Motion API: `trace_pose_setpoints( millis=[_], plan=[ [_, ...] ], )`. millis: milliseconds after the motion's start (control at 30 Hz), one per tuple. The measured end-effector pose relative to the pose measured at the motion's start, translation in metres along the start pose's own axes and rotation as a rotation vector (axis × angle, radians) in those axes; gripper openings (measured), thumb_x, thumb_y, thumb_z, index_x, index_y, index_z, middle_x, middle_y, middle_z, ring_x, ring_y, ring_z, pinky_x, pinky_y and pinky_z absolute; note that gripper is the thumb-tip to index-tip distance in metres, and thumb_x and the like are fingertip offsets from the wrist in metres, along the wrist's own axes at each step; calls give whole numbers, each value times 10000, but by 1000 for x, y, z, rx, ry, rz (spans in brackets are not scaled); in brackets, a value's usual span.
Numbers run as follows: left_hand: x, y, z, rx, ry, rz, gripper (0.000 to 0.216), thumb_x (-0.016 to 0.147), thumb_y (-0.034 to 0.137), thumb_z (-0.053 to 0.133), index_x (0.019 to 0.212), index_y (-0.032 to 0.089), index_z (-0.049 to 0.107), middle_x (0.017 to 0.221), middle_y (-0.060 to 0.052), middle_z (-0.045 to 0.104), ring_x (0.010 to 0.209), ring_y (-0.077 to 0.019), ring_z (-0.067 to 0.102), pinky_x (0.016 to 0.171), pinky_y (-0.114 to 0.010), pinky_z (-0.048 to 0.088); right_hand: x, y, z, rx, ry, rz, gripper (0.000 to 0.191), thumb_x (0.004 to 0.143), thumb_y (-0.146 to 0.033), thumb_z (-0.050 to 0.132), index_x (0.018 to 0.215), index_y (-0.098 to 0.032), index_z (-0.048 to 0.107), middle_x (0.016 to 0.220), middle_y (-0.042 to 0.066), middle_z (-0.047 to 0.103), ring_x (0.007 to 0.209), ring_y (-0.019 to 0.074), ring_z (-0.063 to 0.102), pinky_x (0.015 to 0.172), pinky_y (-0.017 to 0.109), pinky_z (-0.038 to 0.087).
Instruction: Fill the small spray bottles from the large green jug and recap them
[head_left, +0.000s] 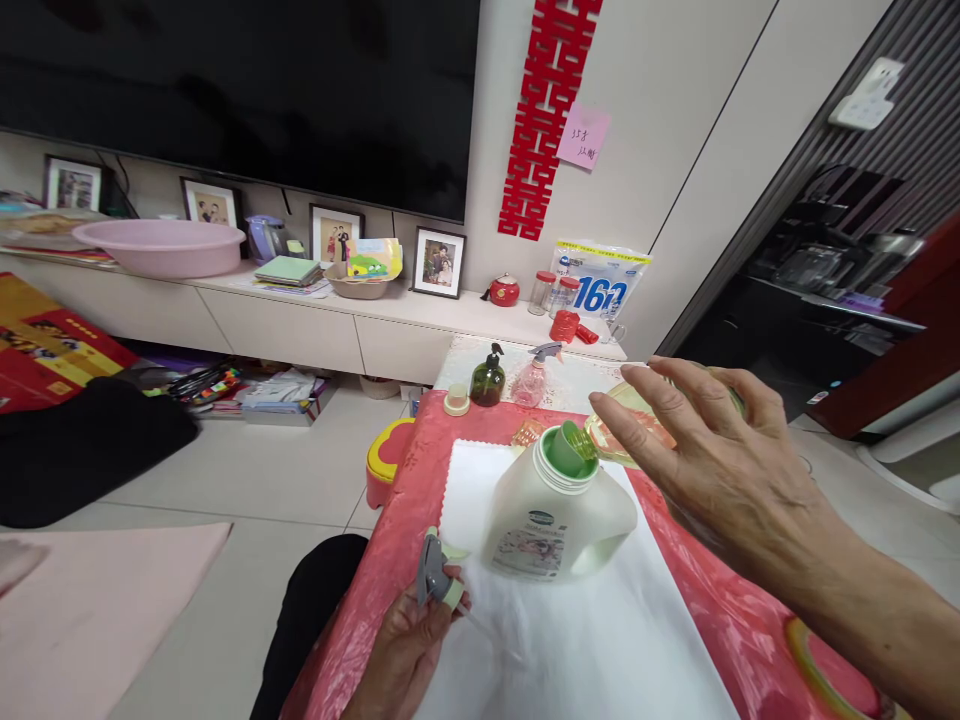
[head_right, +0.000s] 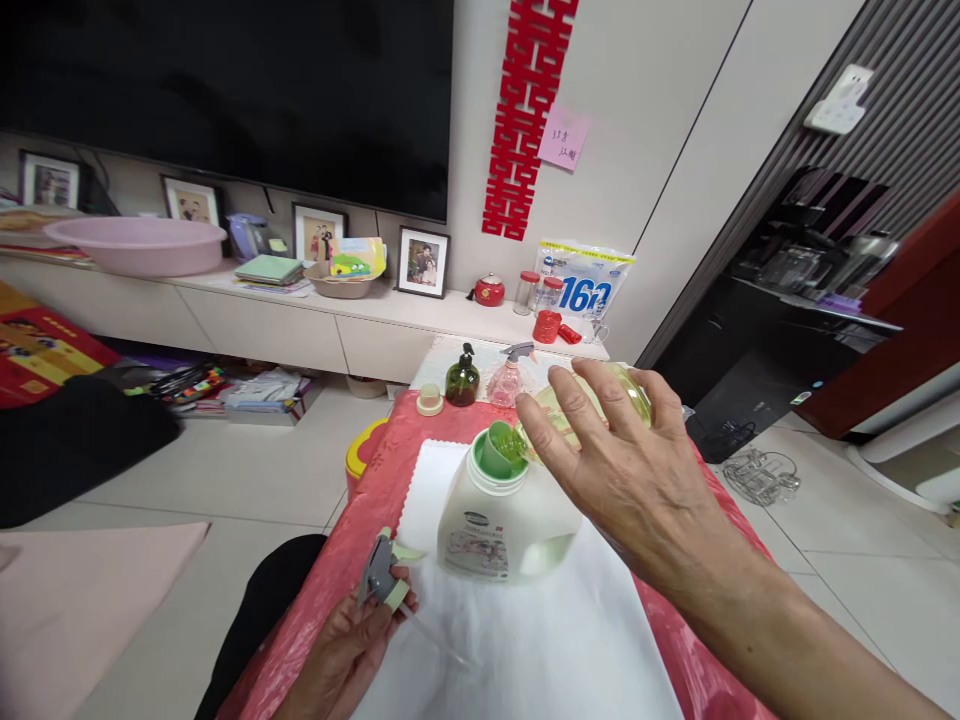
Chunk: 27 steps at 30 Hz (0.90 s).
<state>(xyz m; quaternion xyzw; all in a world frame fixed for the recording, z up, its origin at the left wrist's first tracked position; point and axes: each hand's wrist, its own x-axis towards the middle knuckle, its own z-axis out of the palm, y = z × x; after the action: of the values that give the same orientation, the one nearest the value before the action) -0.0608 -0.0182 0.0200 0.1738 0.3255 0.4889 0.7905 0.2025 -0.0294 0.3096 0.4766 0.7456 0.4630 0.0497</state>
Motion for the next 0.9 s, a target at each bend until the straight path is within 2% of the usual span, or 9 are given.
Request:
trace_pose_setpoints(
  millis=[133,333,500,700,900],
  plan=[
    [0,0,0,6,10,1,491,523,331,1034,963,247,833,980,-38,790,891,-202,697,904,-356,572,2,2,-2,-25,22,-38,392,999,-23,487,1361,-171,506,1452,171,464,1371,389,421,1009,566,416],
    [0,-2,-3,-2,18,-3,457,557,276,1016,970,228,826,981,-48,798,863,-209,709,895,-357,575,8,3,-8,-66,60,-73,404,1013,1,469,1383,-157,495,1472,172,460,1368,360,440,1019,564,415],
    [1,-3,-4,22,5,14,457,560,315,1013,964,217,823,981,-54,790,859,-218,704,893,-365,568,11,5,-10,-103,114,-122,385,1020,-7,478,1376,-150,499,1477,167,463,1358,351,451,1010,568,434],
    [0,-2,-5,18,-17,13,416,606,313,996,981,237,833,1021,-48,785,894,-213,698,923,-364,563,11,1,-11,-166,82,-115,370,1023,-26,485,1358,-181,515,1520,150,420,1371,326,440,1007,545,450],
    [1,0,0,18,-13,0,388,629,301,987,971,204,831,998,-50,789,856,-195,700,905,-343,566,5,-4,-8,-157,61,-63,365,1012,-33,481,1342,-184,519,1488,149,452,1377,332,415,991,543,447]
  ],
)
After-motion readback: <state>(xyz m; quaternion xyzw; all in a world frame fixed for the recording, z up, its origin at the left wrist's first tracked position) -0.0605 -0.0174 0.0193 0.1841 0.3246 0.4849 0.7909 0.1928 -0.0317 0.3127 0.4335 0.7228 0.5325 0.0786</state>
